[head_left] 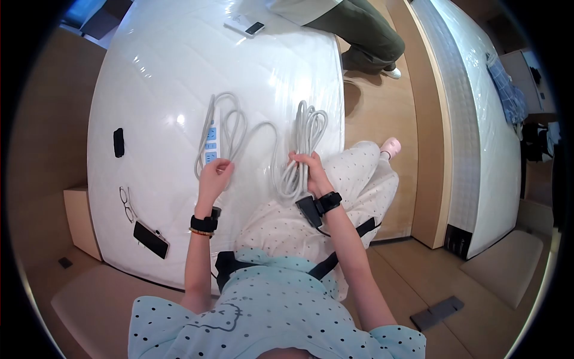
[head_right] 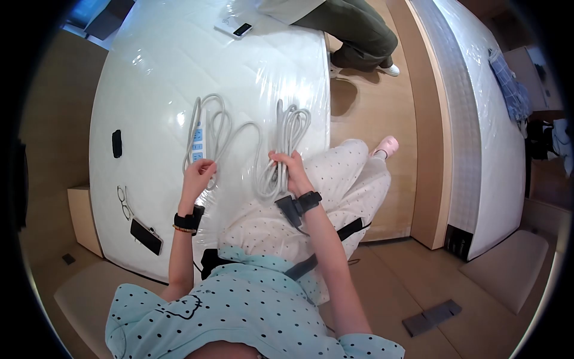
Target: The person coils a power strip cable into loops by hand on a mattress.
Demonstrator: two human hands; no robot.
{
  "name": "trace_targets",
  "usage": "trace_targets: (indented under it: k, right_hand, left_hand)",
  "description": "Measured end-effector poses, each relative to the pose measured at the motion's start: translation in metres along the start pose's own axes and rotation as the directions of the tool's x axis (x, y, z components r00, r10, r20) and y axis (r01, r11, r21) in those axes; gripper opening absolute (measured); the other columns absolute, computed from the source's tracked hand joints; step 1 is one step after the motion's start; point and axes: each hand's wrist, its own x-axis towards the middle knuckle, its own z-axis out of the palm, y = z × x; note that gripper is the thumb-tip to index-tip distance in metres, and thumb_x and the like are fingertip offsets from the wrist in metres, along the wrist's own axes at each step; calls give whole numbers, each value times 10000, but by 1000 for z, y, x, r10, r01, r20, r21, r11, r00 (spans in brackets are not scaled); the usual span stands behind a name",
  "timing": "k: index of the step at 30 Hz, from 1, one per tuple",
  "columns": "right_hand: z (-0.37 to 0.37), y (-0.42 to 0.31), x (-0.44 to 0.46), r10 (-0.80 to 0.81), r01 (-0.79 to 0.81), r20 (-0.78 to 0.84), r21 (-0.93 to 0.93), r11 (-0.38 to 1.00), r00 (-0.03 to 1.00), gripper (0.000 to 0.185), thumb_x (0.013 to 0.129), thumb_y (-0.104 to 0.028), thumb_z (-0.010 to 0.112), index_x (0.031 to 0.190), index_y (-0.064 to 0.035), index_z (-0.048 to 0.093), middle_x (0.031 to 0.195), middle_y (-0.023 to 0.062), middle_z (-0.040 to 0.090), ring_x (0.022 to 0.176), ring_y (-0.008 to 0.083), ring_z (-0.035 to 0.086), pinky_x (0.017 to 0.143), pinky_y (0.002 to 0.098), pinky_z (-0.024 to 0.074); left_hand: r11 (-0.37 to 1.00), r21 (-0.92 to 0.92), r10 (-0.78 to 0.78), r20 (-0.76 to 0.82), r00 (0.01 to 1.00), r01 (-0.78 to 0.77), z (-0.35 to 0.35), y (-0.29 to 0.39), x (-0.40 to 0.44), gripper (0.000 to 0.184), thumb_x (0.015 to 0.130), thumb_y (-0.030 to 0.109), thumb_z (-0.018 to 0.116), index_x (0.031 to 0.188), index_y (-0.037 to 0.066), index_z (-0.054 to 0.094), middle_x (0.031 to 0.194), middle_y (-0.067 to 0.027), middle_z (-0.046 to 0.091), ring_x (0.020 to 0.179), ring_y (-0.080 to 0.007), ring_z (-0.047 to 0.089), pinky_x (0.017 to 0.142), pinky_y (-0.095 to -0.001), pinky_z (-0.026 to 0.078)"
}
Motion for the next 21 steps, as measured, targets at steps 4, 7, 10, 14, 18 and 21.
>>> trace_targets:
  k: [4, 7, 10, 14, 18, 21]
  right_hand:
    - [-7, 3, 3, 36, -37, 31, 18, 999, 999, 283, 709, -104, 617, 932, 61, 562, 720, 98, 595, 638, 188, 594, 610, 308, 511]
    - [7, -7, -11, -4, 0, 38, 104, 995, 999, 231, 698, -89, 645, 866, 57, 583, 706, 87, 593, 602, 152, 574, 558, 273, 487]
    - [-3, -1, -5, -7, -17, 148, 162, 987, 989, 225, 703, -85, 637, 866, 56, 574, 708, 97, 595, 618, 170, 587, 572, 281, 497]
    - [-10, 0, -3, 2, -35, 132, 251, 967, 991, 235, 711, -77, 630, 894, 56, 571, 729, 100, 600, 631, 180, 594, 578, 294, 505]
    - [-6, 1, -1, 6, -28, 85, 250, 968, 996, 242, 715, -72, 633, 913, 55, 573, 759, 97, 608, 645, 176, 598, 579, 298, 507]
    - [4, -5, -5, 54, -56, 23, 106, 993, 998, 233, 725, -61, 642, 920, 48, 578, 783, 91, 619, 655, 162, 600, 583, 291, 505]
  left_hand:
    - [939, -307, -72, 274, 959, 158, 24, 23, -3, 236, 881, 234, 563, 1008, 37, 535, 770, 4, 583, 671, -115, 571, 621, -257, 477]
    - [831, -470, -88, 416, 905, 297, 57, 43, -11, 256, 913, 251, 512, 1022, 19, 503, 880, -57, 620, 761, -124, 613, 674, -256, 499]
    - [722, -445, -143, 653, 744, 529, 77, 50, -12, 299, 925, 285, 477, 1041, 9, 480, 973, -90, 615, 796, -161, 624, 695, -287, 513]
    - [622, -571, -169, 571, 804, 536, 70, 47, -7, 273, 918, 264, 492, 1028, 13, 487, 938, -94, 618, 777, -182, 628, 689, -274, 507]
    - [737, -574, -180, 342, 922, 357, 45, 53, -5, 204, 900, 230, 524, 944, 31, 524, 896, -80, 612, 737, -164, 620, 622, -250, 479]
    - [779, -591, -138, 164, 977, 209, 35, 54, 2, 148, 869, 174, 566, 862, 30, 534, 849, -51, 594, 680, -112, 579, 572, -234, 444]
